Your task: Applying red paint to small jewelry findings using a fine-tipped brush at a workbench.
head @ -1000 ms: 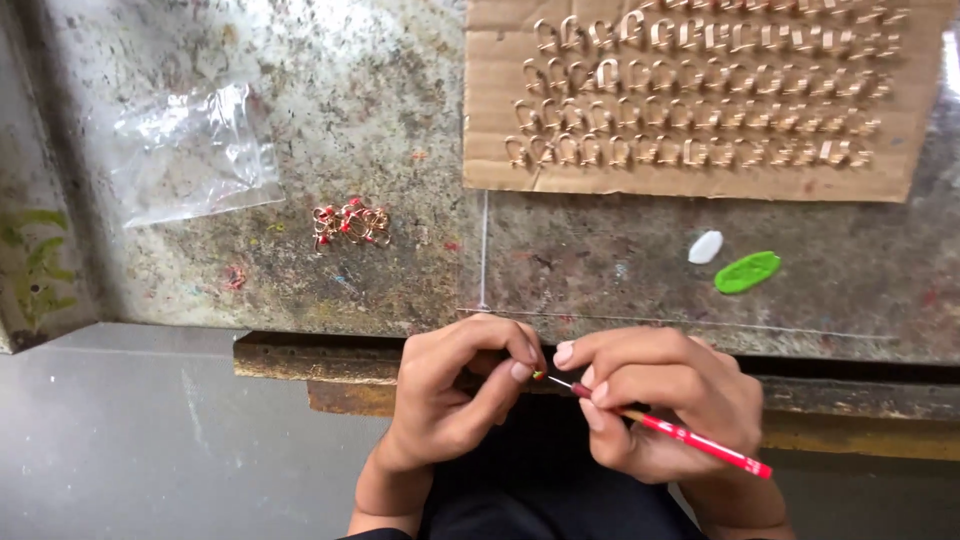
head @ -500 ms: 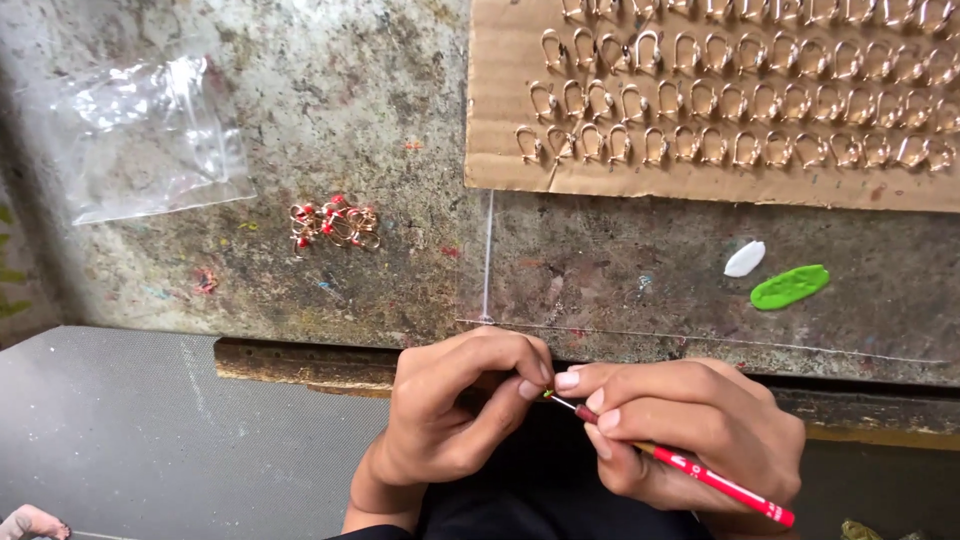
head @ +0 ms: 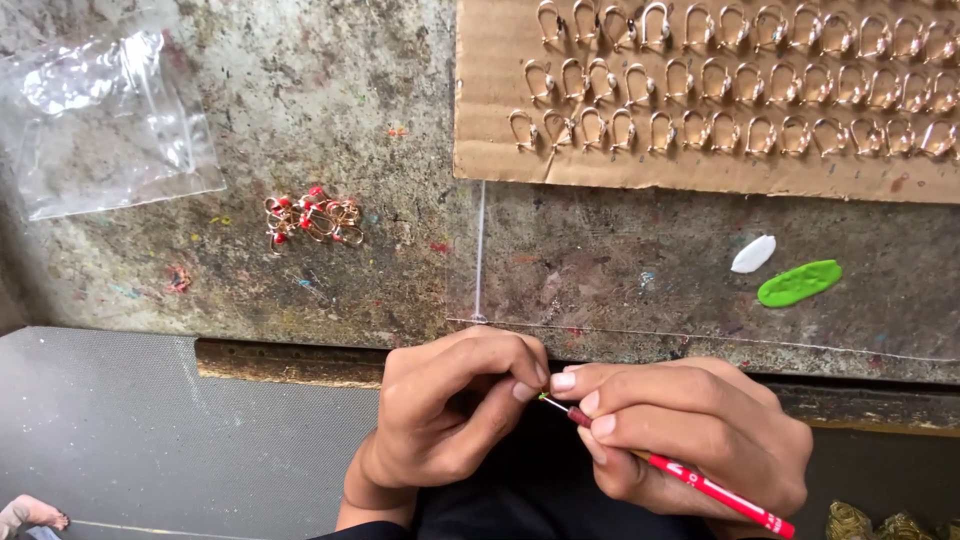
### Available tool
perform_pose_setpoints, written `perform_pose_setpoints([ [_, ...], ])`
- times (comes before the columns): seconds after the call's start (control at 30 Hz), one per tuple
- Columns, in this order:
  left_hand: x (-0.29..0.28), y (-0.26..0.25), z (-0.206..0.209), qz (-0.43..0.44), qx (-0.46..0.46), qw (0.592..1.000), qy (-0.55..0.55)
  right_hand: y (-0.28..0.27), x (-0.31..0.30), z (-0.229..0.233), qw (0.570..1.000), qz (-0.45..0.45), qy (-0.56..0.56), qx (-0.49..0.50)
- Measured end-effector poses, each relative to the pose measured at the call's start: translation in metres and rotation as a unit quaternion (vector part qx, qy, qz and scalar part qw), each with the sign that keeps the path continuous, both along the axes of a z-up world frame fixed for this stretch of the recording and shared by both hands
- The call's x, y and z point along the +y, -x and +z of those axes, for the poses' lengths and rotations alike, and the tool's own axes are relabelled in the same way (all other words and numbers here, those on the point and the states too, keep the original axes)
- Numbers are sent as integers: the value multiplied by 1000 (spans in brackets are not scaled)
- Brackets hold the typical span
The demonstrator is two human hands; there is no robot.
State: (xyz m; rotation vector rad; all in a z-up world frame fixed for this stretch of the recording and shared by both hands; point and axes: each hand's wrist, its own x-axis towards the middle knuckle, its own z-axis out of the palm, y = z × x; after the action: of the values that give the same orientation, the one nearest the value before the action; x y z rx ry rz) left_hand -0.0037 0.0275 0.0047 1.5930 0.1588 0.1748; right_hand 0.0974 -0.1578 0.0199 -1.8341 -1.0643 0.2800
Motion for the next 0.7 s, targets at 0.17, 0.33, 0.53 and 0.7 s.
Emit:
perform_pose_setpoints([
  [0.17,-1,0,-2,2,1,1000,0,-3,0,-1,1000,11,-7,-1],
  [0.33,-2,0,-3,5,0,1000,-5,-2,1,-3,1000,-2,-21,-8],
  [0.53,-2,-1,-3,3,6,1000,-8,-2,-1,-4,1000,14,-9,1],
  [0.7,-3,-1,-4,6,0,1000,-3,-1,-1,-6,1000,6,-22,-1],
])
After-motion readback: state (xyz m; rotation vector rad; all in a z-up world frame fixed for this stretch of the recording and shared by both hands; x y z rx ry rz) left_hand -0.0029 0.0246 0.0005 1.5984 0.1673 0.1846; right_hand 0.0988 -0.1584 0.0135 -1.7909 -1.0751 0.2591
